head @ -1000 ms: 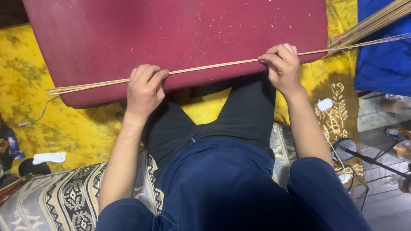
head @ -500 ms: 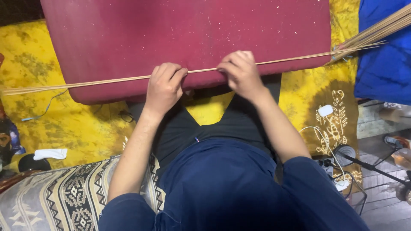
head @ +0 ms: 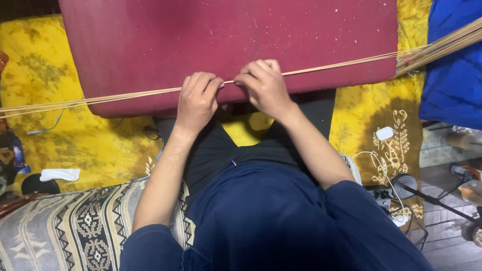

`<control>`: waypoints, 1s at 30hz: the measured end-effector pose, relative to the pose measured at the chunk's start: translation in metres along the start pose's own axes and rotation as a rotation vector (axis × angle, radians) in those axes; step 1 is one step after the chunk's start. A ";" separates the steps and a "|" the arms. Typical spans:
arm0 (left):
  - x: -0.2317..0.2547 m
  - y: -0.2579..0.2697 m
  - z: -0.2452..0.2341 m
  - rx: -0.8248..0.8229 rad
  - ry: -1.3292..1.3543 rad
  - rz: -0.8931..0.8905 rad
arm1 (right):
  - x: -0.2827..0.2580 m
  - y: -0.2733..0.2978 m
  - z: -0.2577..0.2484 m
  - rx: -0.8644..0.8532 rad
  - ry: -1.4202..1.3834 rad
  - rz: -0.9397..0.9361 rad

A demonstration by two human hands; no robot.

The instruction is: Weaving a base structure using long rattan sticks on a red padded surface.

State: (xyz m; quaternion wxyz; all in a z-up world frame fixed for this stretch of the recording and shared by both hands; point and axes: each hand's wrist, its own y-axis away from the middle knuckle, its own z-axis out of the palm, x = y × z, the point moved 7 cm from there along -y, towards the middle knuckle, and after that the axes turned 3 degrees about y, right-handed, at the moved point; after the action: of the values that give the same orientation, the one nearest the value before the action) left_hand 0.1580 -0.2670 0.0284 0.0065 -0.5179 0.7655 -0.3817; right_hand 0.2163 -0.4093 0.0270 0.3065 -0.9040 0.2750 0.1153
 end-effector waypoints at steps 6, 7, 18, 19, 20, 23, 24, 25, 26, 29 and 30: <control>-0.003 0.001 0.002 0.006 0.010 0.012 | 0.054 0.045 -0.021 0.005 0.037 0.063; -0.003 0.002 0.002 0.005 0.015 0.014 | 0.059 0.050 -0.029 0.004 0.041 0.067; 0.008 -0.009 -0.005 -0.066 0.046 -0.127 | 0.120 0.100 -0.087 0.080 0.115 0.266; 0.009 -0.008 -0.004 -0.069 0.049 -0.122 | 0.129 0.108 -0.088 0.083 0.118 0.271; 0.009 -0.008 -0.004 -0.070 0.044 -0.122 | 0.138 0.115 -0.090 0.100 0.131 0.285; 0.010 -0.008 -0.003 -0.078 0.031 -0.124 | 0.157 0.130 -0.100 0.136 0.172 0.313; 0.011 -0.008 -0.002 -0.083 0.019 -0.132 | 0.162 0.135 -0.105 0.151 0.196 0.323; 0.012 -0.008 -0.002 -0.085 0.024 -0.125 | 0.167 0.138 -0.109 0.155 0.201 0.329; 0.012 -0.009 -0.002 -0.082 0.016 -0.129 | 0.172 0.141 -0.113 0.164 0.212 0.331; 0.014 -0.010 -0.002 -0.087 0.021 -0.130 | 0.179 0.146 -0.130 0.179 0.216 0.357; 0.015 -0.012 -0.002 -0.092 0.028 -0.136 | 0.181 0.147 -0.135 0.180 0.203 0.373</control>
State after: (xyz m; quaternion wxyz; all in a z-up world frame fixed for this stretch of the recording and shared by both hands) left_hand 0.1594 -0.2798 0.0423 -0.0541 -0.5632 0.7453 -0.3527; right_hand 0.2870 -0.6667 -0.0065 0.3301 -0.8135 0.4758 0.0534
